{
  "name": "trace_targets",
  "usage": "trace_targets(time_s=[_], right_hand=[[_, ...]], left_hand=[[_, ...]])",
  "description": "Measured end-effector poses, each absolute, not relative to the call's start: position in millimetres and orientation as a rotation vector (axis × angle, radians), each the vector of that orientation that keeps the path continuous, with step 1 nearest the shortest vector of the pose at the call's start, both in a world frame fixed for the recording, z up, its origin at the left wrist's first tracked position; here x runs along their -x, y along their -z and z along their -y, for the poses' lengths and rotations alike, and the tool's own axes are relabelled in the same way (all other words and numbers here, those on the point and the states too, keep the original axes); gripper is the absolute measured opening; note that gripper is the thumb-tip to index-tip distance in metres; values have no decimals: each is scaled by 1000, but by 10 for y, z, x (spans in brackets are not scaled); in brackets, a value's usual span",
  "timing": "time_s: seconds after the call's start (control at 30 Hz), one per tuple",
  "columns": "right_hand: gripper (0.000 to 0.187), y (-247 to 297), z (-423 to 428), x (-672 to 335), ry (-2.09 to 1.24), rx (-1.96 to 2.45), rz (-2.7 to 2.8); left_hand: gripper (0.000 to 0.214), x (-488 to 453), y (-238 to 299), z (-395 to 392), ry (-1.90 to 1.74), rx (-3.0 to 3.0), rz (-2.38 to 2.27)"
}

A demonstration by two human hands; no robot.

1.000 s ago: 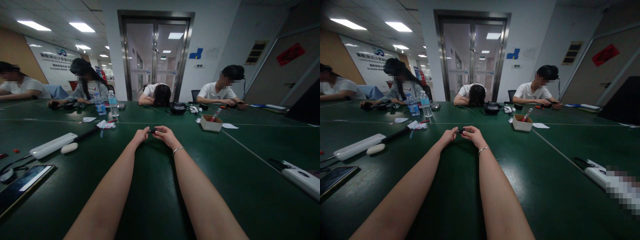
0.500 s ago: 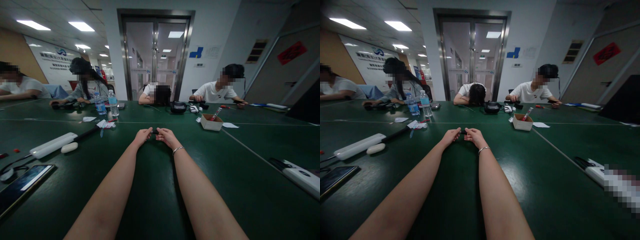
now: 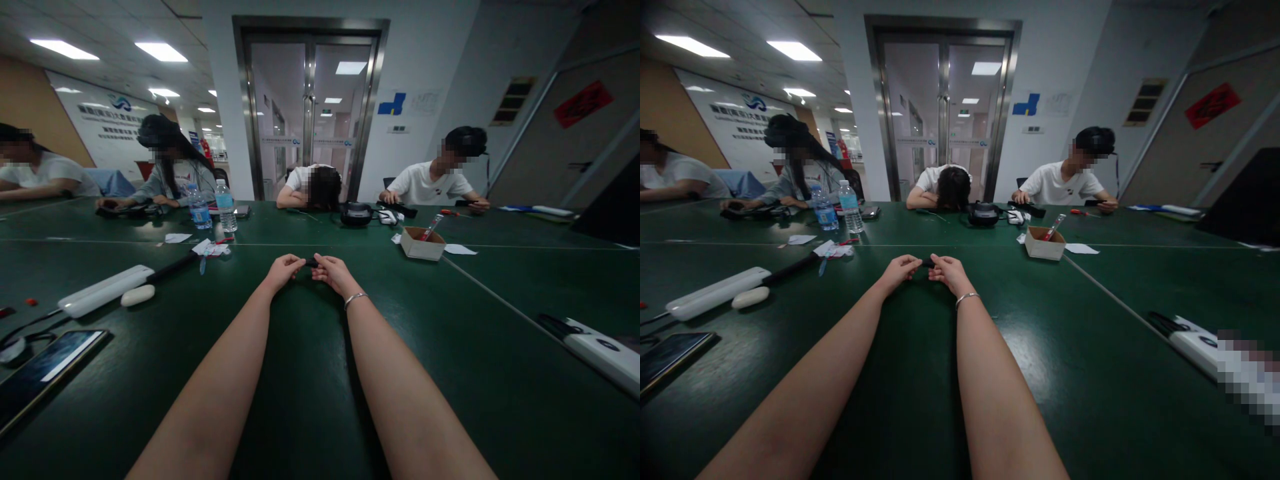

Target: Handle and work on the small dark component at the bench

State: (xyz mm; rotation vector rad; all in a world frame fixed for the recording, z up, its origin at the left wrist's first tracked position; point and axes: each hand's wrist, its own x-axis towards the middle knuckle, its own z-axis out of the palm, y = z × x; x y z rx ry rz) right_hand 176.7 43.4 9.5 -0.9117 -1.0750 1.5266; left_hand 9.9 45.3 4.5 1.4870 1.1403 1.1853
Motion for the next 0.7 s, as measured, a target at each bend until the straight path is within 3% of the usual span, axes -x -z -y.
trace_targets(time_s=[0.7], right_hand=[[21,-72,-449,-1774,-1536,890,1069]], left_hand=[[34,-46,-65,-428,-1194,-1386,-1004]])
